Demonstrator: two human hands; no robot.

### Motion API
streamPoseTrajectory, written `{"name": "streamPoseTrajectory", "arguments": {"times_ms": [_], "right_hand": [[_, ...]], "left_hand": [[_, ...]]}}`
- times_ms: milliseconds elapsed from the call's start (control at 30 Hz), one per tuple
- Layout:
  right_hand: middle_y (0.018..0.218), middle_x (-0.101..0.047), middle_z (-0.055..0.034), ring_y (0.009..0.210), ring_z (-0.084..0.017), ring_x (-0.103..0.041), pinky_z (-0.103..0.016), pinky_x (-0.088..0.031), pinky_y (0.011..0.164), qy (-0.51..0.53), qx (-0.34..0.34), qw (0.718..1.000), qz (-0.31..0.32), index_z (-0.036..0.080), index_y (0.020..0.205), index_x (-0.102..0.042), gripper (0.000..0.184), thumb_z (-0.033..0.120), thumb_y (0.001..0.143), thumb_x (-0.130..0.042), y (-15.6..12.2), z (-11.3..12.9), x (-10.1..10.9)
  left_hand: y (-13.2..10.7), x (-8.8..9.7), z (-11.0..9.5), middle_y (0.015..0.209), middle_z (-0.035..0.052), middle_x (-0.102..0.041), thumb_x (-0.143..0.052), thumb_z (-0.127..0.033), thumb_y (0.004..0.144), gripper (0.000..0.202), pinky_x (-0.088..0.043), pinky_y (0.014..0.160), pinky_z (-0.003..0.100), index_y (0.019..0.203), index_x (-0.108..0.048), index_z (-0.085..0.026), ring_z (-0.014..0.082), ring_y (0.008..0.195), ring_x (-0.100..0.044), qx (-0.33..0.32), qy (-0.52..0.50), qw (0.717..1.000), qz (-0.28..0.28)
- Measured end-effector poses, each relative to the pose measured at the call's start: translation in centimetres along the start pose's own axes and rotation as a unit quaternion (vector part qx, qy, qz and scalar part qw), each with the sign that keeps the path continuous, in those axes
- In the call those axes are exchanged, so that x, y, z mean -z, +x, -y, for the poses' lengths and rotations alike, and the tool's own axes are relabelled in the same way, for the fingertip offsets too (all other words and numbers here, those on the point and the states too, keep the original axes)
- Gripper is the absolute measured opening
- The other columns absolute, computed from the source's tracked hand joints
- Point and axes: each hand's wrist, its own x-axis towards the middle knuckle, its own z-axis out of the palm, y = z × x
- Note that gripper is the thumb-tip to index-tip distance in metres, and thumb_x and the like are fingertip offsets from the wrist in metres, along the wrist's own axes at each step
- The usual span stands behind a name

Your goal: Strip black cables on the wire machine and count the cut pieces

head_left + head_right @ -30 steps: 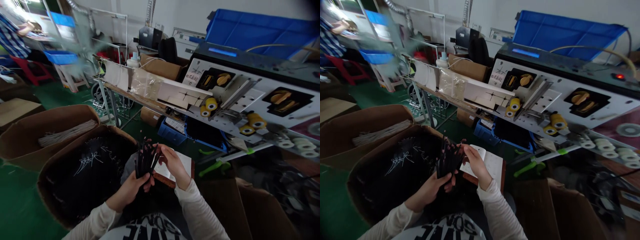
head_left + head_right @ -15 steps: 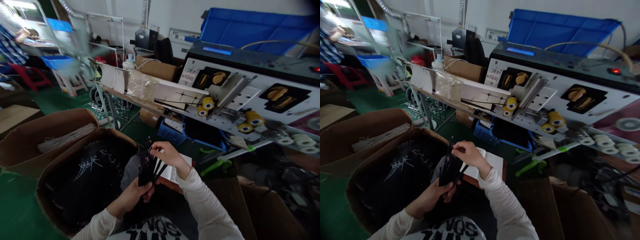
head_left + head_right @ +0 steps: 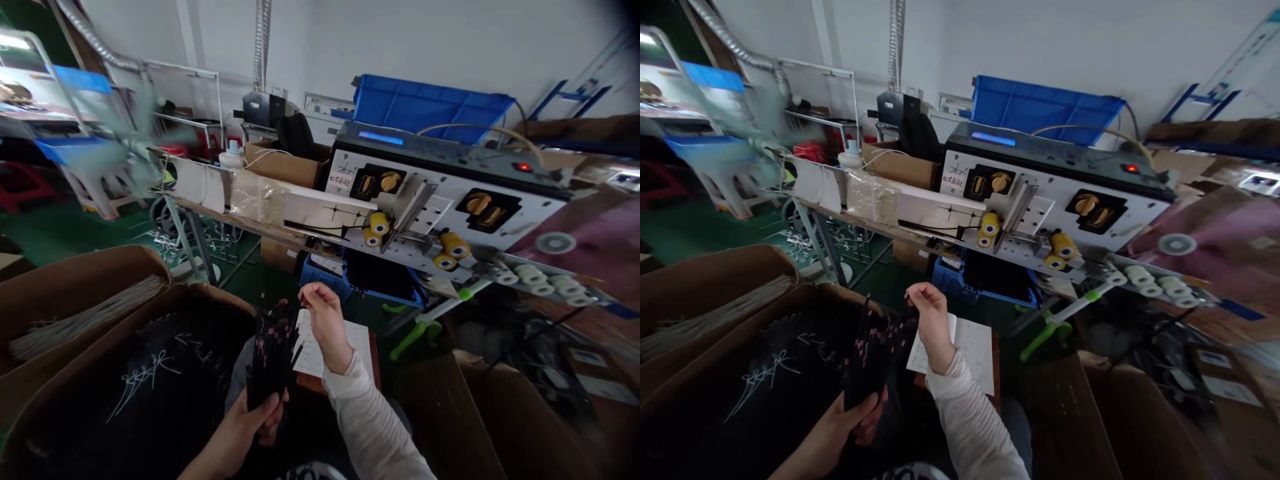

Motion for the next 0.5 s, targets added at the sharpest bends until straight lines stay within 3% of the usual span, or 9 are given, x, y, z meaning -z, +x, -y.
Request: {"name": "streamPoseTrajectory", "arguments": {"times_ms": [233, 367, 433, 500], "right_hand": [[0.068, -0.054, 0.0008, 0.059, -0.011, -0.047, -0.025, -0.040, 0.058, -0.049, 0.083, 0.995, -0.022, 0.020, 0.070, -0.055, 0.023, 0.039, 0.080, -0.063, 0.7, 1.7, 0.9], [0.069, -0.053, 0.0013, 0.053, -0.009, -0.046, -0.023, -0.037, 0.050, -0.108, 0.079, 0.990, 0.039, 0.020, 0.072, -0.055, 0.026, 0.042, 0.083, -0.060, 2.0, 1.9, 1.3], [0.068, -0.053, 0.0017, 0.047, -0.007, -0.040, -0.022, -0.030, 0.043, -0.118, 0.088, 0.988, 0.046, 0.020, 0.072, -0.054, 0.026, 0.042, 0.084, -0.059, 2.9, 3.2, 1.2], [0.068, -0.053, 0.0023, 0.042, -0.005, -0.035, -0.021, -0.024, 0.038, -0.120, 0.136, 0.983, 0.010, 0.021, 0.073, -0.053, 0.024, 0.041, 0.085, -0.058, 3.8, 6.2, 1.3]], "left_hand": [[-0.9, 0.3, 0.6, 0.054, -0.0052, -0.036, -0.069, -0.047, 0.073, 0.037, -0.021, 0.045, 0.021, 0.081, -0.055, -0.014, 0.0051, 0.046, -0.029, 0.014, -0.009, 0.999, 0.036], [-1.0, 0.8, 0.9, 0.055, -0.0036, -0.040, -0.067, -0.047, 0.075, 0.038, -0.023, 0.044, 0.021, 0.086, -0.057, -0.012, 0.0053, 0.046, -0.031, 0.013, 0.004, 0.997, 0.077], [-0.8, 1.2, 1.0, 0.057, -0.0031, -0.042, -0.064, -0.047, 0.077, 0.038, -0.026, 0.045, 0.022, 0.091, -0.057, -0.012, 0.0057, 0.046, -0.033, -0.013, 0.019, 0.997, 0.071], [-0.5, 1.6, 0.9, 0.058, -0.0029, -0.042, -0.063, -0.046, 0.078, 0.038, -0.029, 0.046, 0.022, 0.092, -0.057, -0.012, 0.0063, 0.047, -0.035, -0.033, 0.039, 0.996, 0.074]]}}
